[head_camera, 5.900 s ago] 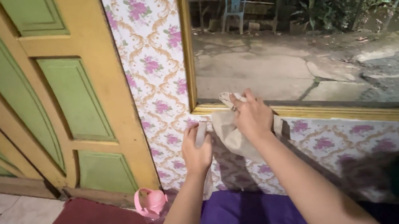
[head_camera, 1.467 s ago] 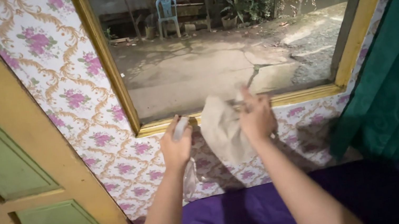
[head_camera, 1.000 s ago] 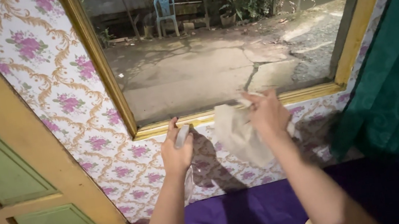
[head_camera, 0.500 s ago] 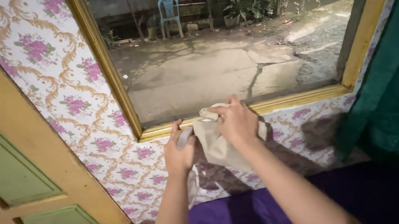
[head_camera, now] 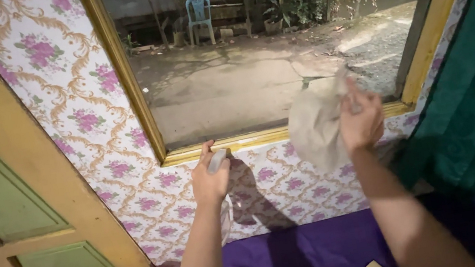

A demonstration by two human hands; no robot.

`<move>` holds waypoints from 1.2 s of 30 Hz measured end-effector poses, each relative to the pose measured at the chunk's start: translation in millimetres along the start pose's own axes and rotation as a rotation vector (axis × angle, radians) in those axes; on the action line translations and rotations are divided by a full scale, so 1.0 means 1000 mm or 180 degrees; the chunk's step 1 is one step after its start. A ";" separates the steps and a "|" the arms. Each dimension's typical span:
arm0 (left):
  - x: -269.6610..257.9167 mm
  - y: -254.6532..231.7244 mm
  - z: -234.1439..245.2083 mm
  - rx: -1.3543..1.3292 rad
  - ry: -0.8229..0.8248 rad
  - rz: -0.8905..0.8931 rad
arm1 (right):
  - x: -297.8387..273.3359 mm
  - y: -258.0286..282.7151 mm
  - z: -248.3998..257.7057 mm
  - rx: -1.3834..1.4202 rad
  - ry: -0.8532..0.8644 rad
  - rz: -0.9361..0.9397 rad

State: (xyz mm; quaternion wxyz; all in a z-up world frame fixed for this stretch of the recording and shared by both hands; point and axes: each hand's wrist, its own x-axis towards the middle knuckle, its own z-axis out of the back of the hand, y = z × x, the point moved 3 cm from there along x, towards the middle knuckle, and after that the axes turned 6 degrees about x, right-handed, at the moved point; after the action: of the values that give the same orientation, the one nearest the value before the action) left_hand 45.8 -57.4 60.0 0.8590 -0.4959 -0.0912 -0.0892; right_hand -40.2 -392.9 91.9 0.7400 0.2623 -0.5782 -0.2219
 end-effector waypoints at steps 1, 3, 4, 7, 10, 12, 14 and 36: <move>0.001 0.001 -0.001 -0.0053 -0.0006 -0.0011 | 0.011 0.005 0.002 0.0137 -0.0263 0.0102; 0.002 0.003 -0.004 -0.0103 -0.0010 -0.0018 | 0.029 0.011 -0.006 0.0273 -0.0523 0.0201; 0.003 0.004 -0.004 -0.0117 -0.0009 0.0001 | 0.038 0.014 -0.016 0.0358 -0.0606 0.0268; 0.004 0.004 -0.004 -0.0107 -0.0010 0.0019 | 0.038 0.059 -0.016 0.0426 -0.0562 0.0536; 0.003 0.000 -0.002 -0.0052 0.0004 0.0028 | 0.026 0.099 -0.022 0.0328 -0.0198 0.0872; 0.003 -0.001 0.000 -0.0013 0.0022 0.0041 | 0.016 0.113 -0.034 0.0245 0.0041 0.0996; 0.003 -0.001 0.002 0.0025 0.0037 0.0015 | 0.006 0.123 -0.053 0.0023 0.0623 0.1101; 0.009 0.010 0.000 -0.0237 0.0078 0.0280 | 0.041 0.090 -0.028 -0.0385 0.0753 0.0591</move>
State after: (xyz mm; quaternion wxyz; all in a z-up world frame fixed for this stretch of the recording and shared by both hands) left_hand 56.8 -53.4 54.1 0.8440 -0.5299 -0.0555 -0.0607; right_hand -1.1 -346.5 174.2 0.8347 0.1871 -0.4944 -0.1546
